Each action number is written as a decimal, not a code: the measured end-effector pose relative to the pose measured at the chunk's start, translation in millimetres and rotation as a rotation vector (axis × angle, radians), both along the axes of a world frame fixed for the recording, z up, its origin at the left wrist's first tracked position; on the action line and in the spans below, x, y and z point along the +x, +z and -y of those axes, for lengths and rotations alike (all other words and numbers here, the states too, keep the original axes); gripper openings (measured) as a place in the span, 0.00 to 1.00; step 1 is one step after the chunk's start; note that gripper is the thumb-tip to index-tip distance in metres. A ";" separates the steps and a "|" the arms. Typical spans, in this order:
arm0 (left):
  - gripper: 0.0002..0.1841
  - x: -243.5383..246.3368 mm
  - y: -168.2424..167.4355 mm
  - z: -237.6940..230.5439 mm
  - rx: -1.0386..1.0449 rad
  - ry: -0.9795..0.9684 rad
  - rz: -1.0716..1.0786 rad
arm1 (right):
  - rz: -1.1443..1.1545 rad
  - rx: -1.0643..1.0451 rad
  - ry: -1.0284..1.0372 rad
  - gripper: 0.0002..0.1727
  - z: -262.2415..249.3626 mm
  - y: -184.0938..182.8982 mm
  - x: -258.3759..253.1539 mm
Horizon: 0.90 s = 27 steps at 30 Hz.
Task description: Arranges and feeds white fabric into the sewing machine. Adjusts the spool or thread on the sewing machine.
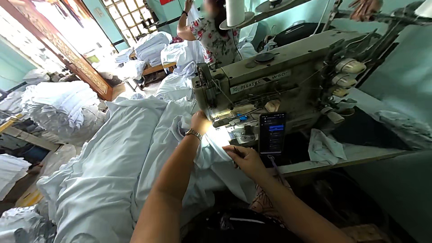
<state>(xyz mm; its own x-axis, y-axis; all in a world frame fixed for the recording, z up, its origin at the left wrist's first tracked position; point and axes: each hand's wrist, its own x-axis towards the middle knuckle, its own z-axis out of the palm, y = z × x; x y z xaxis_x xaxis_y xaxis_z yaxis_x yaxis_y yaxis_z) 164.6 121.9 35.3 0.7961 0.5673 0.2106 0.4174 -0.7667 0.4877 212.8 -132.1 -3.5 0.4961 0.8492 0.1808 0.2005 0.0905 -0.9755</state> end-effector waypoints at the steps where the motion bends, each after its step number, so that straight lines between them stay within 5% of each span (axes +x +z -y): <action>1: 0.18 3.2 27.8 18.3 -0.061 0.060 -0.090 | -0.002 -0.006 -0.002 0.14 -1.0 -0.2 -0.5; 8: 0.21 10.3 40.6 12.1 0.046 0.030 -0.058 | 0.009 -0.004 -0.001 0.14 -15.2 0.4 3.6; 11: 0.20 1.2 37.5 -0.4 0.054 0.049 0.110 | -0.070 0.005 0.008 0.12 -24.4 4.1 8.4; 14: 0.36 -60.5 38.4 21.2 -0.010 0.052 0.146 | -0.192 0.016 0.015 0.12 -24.2 7.6 8.9; 17: 0.56 -132.2 30.6 69.8 -0.039 0.000 -0.128 | -0.275 0.024 0.023 0.12 -26.0 9.1 4.5; 19: 0.47 -154.3 40.3 77.4 0.062 -0.026 -0.299 | -0.285 0.036 0.033 0.12 -28.6 9.2 1.2; 22: 0.29 -169.8 73.0 40.2 0.513 0.004 -0.135 | -0.235 0.067 0.036 0.14 -32.6 7.0 0.6; 24: 0.28 -169.4 67.0 12.7 0.704 -0.031 -0.084 | -0.154 0.095 0.005 0.14 -32.0 -0.2 -0.9; 27: 0.46 -163.3 38.7 0.5 0.323 -0.047 -0.461 | -0.010 0.105 -0.053 0.15 -28.3 -13.6 -0.7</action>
<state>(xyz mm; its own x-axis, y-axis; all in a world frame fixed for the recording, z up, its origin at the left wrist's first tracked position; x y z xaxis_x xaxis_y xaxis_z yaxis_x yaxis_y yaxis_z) 1.3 121.4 74.0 0.8696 0.4937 -0.0081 0.4937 -0.8696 0.0004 212.1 -103.8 -17.2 0.5423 0.7982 0.2622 0.1982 0.1817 -0.9632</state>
